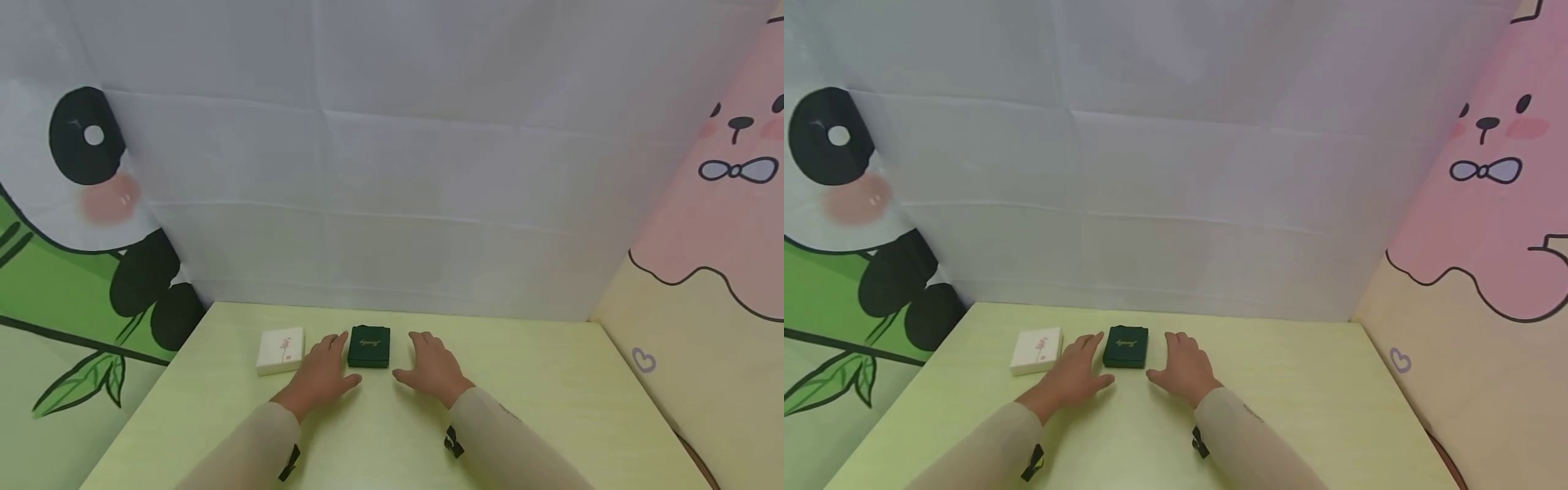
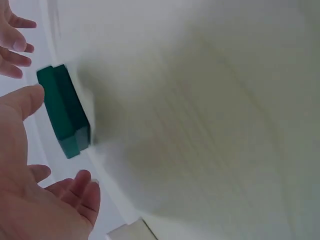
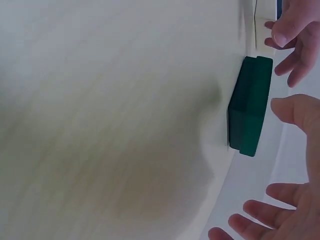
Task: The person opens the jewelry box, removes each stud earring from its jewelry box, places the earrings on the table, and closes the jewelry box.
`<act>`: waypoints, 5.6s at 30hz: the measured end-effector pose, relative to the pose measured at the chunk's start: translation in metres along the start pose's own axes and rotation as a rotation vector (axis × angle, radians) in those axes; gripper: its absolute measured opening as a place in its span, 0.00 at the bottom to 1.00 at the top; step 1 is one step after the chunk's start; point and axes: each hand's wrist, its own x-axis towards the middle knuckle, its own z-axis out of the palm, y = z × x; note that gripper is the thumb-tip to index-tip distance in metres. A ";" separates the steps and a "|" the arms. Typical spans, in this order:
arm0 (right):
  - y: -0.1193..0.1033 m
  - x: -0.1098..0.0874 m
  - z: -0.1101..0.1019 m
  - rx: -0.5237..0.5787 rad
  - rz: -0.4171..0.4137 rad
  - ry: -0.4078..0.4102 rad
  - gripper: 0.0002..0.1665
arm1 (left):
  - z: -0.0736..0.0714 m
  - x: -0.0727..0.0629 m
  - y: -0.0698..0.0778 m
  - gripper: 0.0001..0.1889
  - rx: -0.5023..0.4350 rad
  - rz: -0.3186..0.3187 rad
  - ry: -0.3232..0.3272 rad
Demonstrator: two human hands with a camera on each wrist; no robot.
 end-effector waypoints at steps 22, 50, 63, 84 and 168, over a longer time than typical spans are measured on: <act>-0.008 0.049 0.010 0.024 -0.015 -0.180 0.66 | 0.022 0.045 -0.036 0.64 -0.344 -0.083 -0.066; -0.022 0.064 0.026 0.076 -0.074 -0.199 0.58 | 0.018 0.052 -0.029 0.55 -0.379 -0.066 -0.062; -0.020 0.058 0.017 0.217 -0.104 -0.167 0.57 | 0.020 0.048 -0.022 0.57 -0.533 -0.079 -0.076; -0.002 0.004 0.002 0.430 -0.122 -0.133 0.61 | 0.020 0.013 0.009 0.54 -0.531 0.026 -0.050; 0.026 -0.080 0.036 0.430 -0.142 -0.056 0.64 | 0.078 -0.057 0.042 0.53 -0.291 0.108 0.079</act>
